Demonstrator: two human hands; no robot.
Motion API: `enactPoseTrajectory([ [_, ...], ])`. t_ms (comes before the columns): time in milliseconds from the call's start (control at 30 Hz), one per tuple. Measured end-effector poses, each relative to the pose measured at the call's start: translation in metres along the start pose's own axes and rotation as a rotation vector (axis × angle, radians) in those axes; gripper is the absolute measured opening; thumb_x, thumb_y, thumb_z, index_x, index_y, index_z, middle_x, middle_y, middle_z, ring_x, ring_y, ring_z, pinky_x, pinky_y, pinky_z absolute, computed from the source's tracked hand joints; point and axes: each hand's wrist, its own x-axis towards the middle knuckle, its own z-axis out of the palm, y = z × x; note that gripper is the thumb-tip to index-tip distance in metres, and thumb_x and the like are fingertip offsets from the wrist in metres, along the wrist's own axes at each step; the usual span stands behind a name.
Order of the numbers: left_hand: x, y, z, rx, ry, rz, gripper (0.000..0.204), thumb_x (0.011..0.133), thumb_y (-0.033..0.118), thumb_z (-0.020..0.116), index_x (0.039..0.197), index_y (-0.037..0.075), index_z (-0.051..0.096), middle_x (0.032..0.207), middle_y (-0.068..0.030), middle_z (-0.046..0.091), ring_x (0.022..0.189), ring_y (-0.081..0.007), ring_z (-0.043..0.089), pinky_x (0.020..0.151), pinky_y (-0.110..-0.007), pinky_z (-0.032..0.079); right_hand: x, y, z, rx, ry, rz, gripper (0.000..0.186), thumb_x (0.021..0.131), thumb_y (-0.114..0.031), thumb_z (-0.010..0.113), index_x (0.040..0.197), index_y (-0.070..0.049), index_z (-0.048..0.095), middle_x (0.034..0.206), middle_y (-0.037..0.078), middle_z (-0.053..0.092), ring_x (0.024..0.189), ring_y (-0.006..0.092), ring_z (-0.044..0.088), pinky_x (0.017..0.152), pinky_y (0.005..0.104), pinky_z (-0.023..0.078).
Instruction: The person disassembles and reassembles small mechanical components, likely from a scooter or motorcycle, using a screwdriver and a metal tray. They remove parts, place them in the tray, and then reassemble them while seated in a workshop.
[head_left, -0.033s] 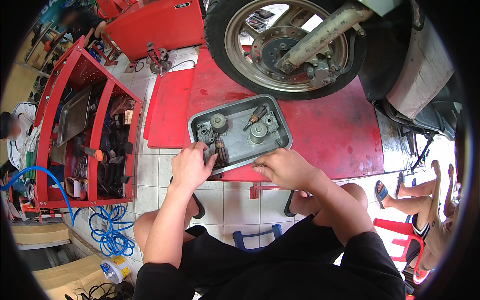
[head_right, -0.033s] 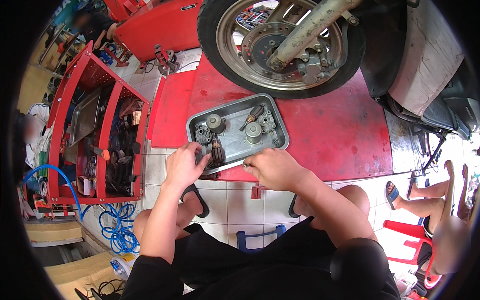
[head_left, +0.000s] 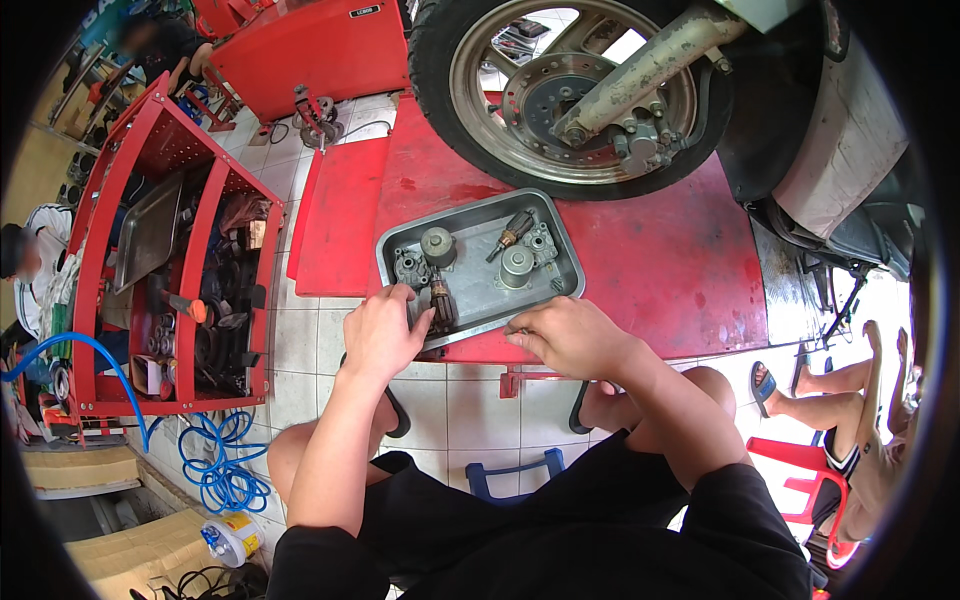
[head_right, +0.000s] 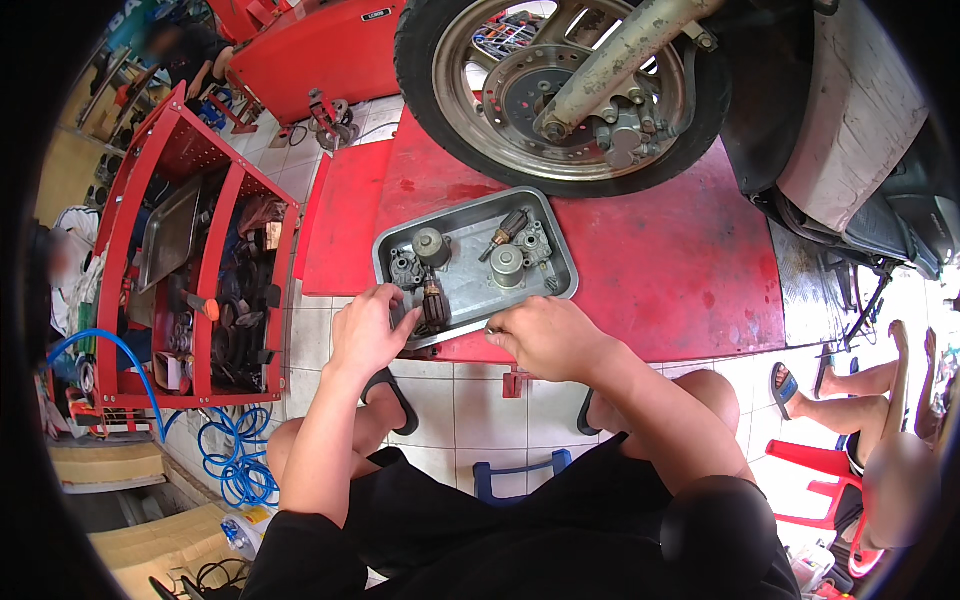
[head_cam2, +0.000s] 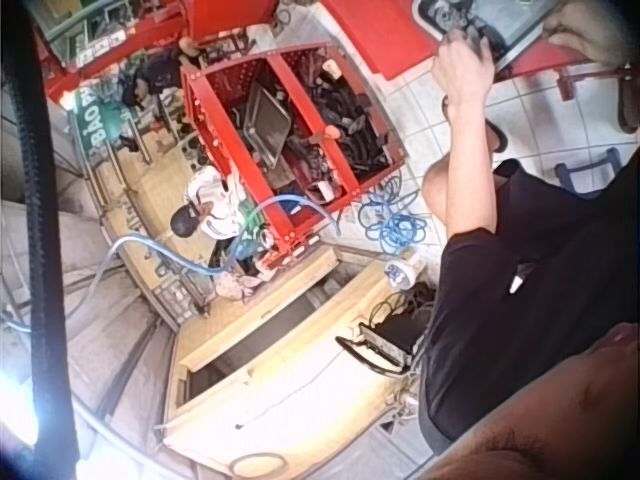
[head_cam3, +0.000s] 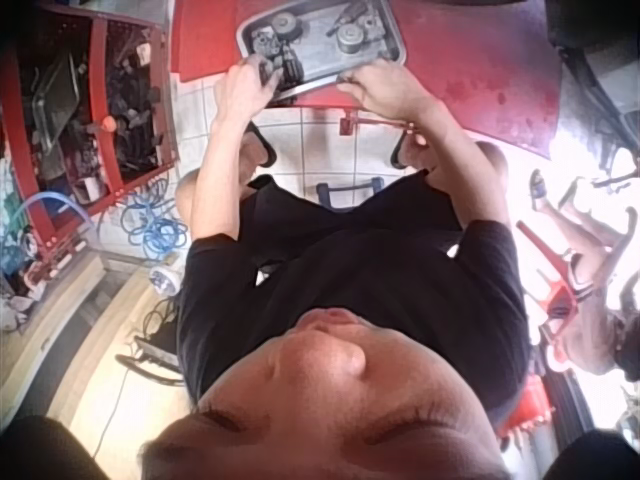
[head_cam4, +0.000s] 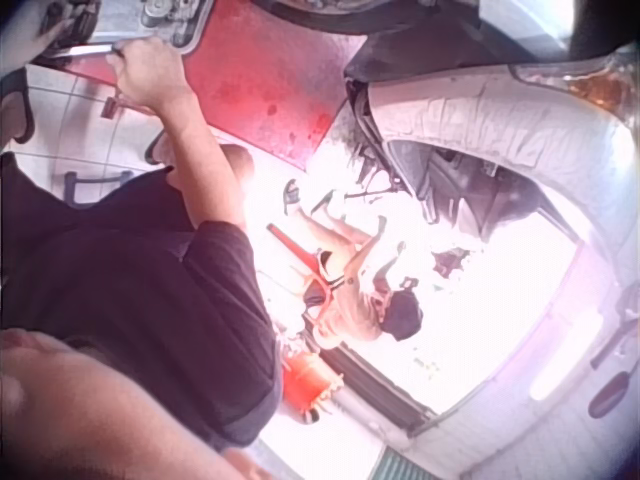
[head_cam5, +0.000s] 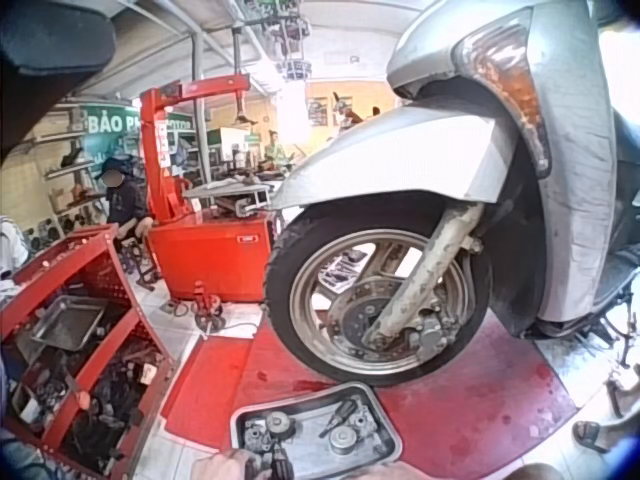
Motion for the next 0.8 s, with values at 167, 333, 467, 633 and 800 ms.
enactPoseTrajectory([
  [167,0.0002,-0.0001,0.0002,-0.001,0.005,0.003,0.035,0.089,0.035,0.078,0.104,0.004,0.070,0.098,-0.0157,0.074,0.087,-0.0354,0.073,0.076,-0.046,0.057,0.0005,0.0012,0.0008,-0.001,-0.004,0.000,0.031,0.102,-0.027,0.058,0.111,-0.004,0.076,0.096,0.023,0.074,0.094,0.0430,0.071,0.086,0.0527,0.055],
  [333,0.0001,-0.0006,0.0000,-0.002,0.006,0.001,0.035,0.089,0.035,0.078,0.105,0.005,0.070,0.098,-0.0159,0.074,0.088,-0.0356,0.073,0.075,-0.046,0.057,0.0008,0.0004,0.0002,0.005,-0.007,0.003,0.031,0.102,-0.027,0.058,0.111,-0.004,0.076,0.097,0.023,0.074,0.095,0.0433,0.071,0.086,0.0528,0.055],
  [467,0.0006,0.0010,-0.0007,0.002,-0.004,-0.007,0.036,0.088,0.035,0.079,0.106,0.005,0.071,0.098,-0.0160,0.074,0.088,-0.0355,0.074,0.075,-0.046,0.058,0.0002,0.0001,-0.0009,0.006,-0.013,0.011,0.031,0.102,-0.027,0.058,0.111,-0.003,0.076,0.097,0.023,0.074,0.095,0.0433,0.070,0.086,0.0528,0.055],
  [633,0.0007,0.0000,-0.0010,0.004,-0.008,-0.010,0.036,0.088,0.035,0.079,0.106,0.005,0.071,0.098,-0.0158,0.074,0.088,-0.0352,0.074,0.075,-0.046,0.058,0.0006,-0.0001,-0.0010,0.006,-0.012,0.007,0.031,0.102,-0.027,0.057,0.111,-0.004,0.076,0.097,0.023,0.074,0.095,0.0432,0.070,0.087,0.0527,0.055],
  [800,0.0007,-0.0020,0.0013,-0.003,0.003,0.000,0.036,0.089,0.035,0.079,0.106,0.004,0.071,0.098,-0.0156,0.074,0.087,-0.0346,0.074,0.075,-0.046,0.058,0.0004,-0.0007,-0.0013,-0.002,-0.011,0.011,0.031,0.102,-0.028,0.057,0.110,-0.004,0.076,0.096,0.022,0.074,0.095,0.0432,0.070,0.087,0.0525,0.055],
])
